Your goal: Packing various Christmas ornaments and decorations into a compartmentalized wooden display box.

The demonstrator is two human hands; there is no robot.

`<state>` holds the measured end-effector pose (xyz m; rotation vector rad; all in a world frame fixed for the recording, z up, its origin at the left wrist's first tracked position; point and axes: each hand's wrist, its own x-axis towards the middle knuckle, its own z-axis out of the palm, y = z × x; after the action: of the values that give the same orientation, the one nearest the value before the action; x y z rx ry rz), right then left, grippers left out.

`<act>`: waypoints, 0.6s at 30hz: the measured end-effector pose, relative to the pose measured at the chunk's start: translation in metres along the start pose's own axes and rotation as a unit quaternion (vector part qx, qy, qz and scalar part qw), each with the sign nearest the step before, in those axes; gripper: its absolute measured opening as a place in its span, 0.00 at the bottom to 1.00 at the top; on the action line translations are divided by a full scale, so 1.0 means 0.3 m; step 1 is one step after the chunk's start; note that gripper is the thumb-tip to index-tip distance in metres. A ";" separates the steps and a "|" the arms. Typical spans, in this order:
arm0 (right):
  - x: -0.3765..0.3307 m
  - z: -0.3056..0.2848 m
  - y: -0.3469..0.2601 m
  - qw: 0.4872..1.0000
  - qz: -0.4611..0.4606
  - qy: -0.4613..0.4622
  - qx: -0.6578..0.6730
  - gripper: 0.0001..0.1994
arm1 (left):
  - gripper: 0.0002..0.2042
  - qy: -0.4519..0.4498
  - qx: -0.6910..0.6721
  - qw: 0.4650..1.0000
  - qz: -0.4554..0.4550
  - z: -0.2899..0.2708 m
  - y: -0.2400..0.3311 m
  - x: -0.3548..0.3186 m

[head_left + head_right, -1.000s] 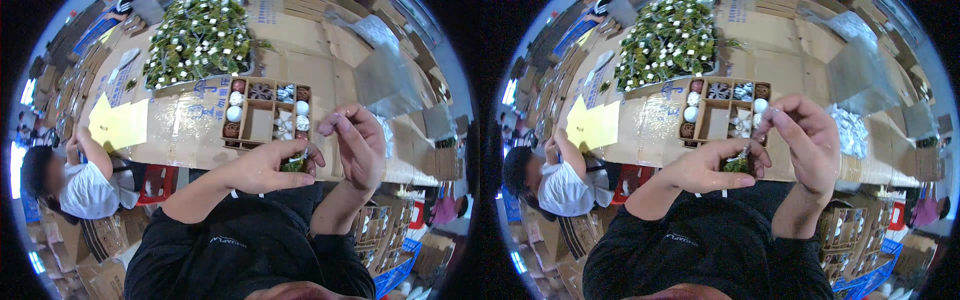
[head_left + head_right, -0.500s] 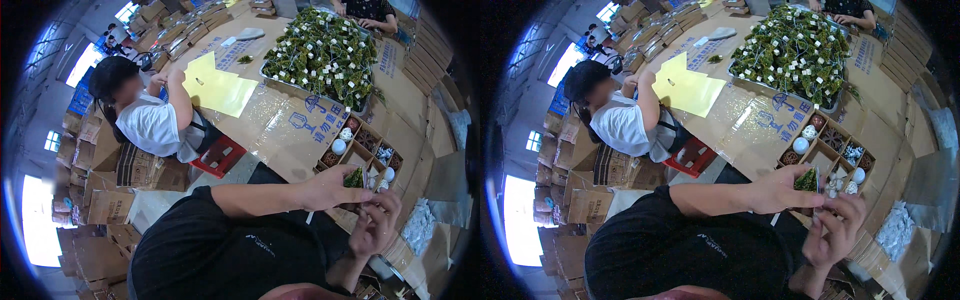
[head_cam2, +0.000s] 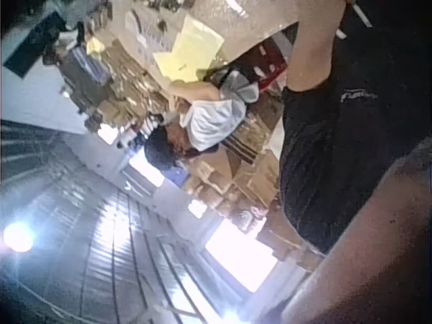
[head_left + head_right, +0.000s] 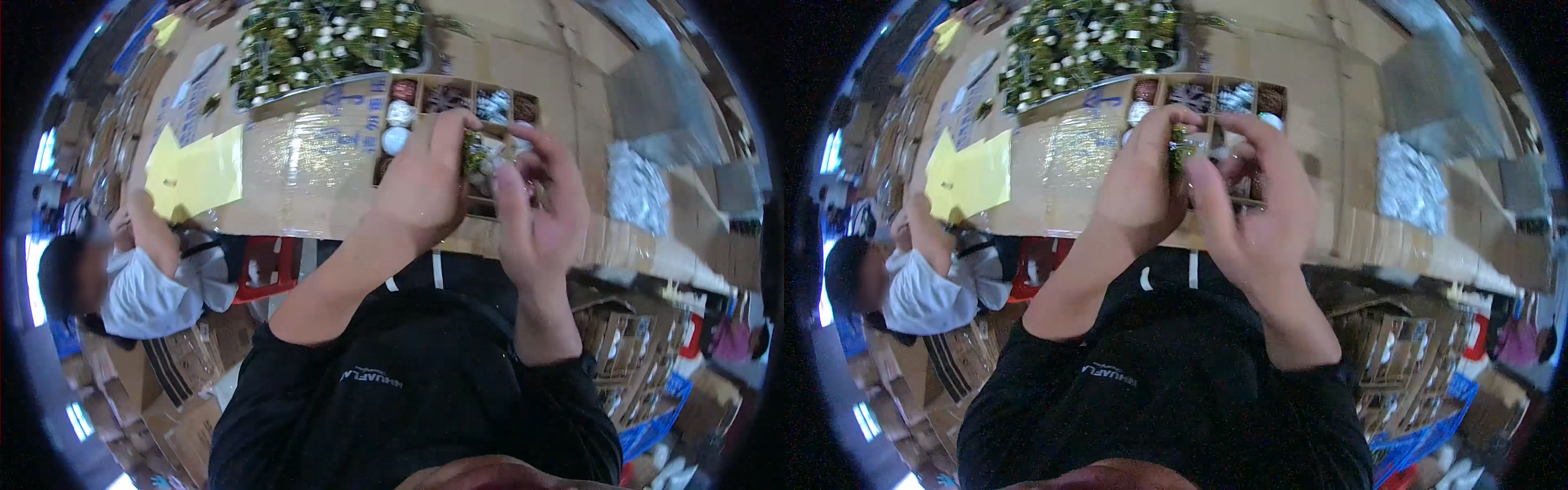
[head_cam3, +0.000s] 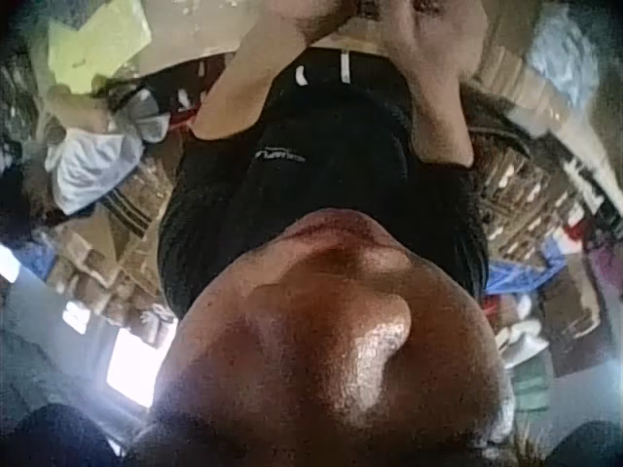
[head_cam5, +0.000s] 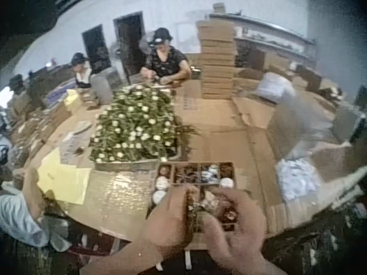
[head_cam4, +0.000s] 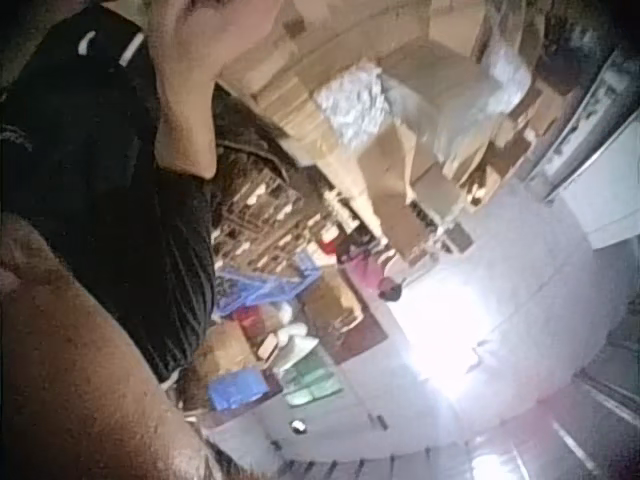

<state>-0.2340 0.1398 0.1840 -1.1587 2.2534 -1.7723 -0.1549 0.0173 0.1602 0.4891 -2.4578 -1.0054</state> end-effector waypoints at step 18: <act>0.251 0.039 0.214 0.966 -0.053 -0.235 -0.093 0.08 | 0.36 0.121 0.151 0.975 0.109 0.120 -0.056 -0.100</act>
<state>-0.3158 0.0911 0.1548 -1.5616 2.1267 -1.1598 -0.1455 0.0406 0.1171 0.3998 -2.3845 -0.4559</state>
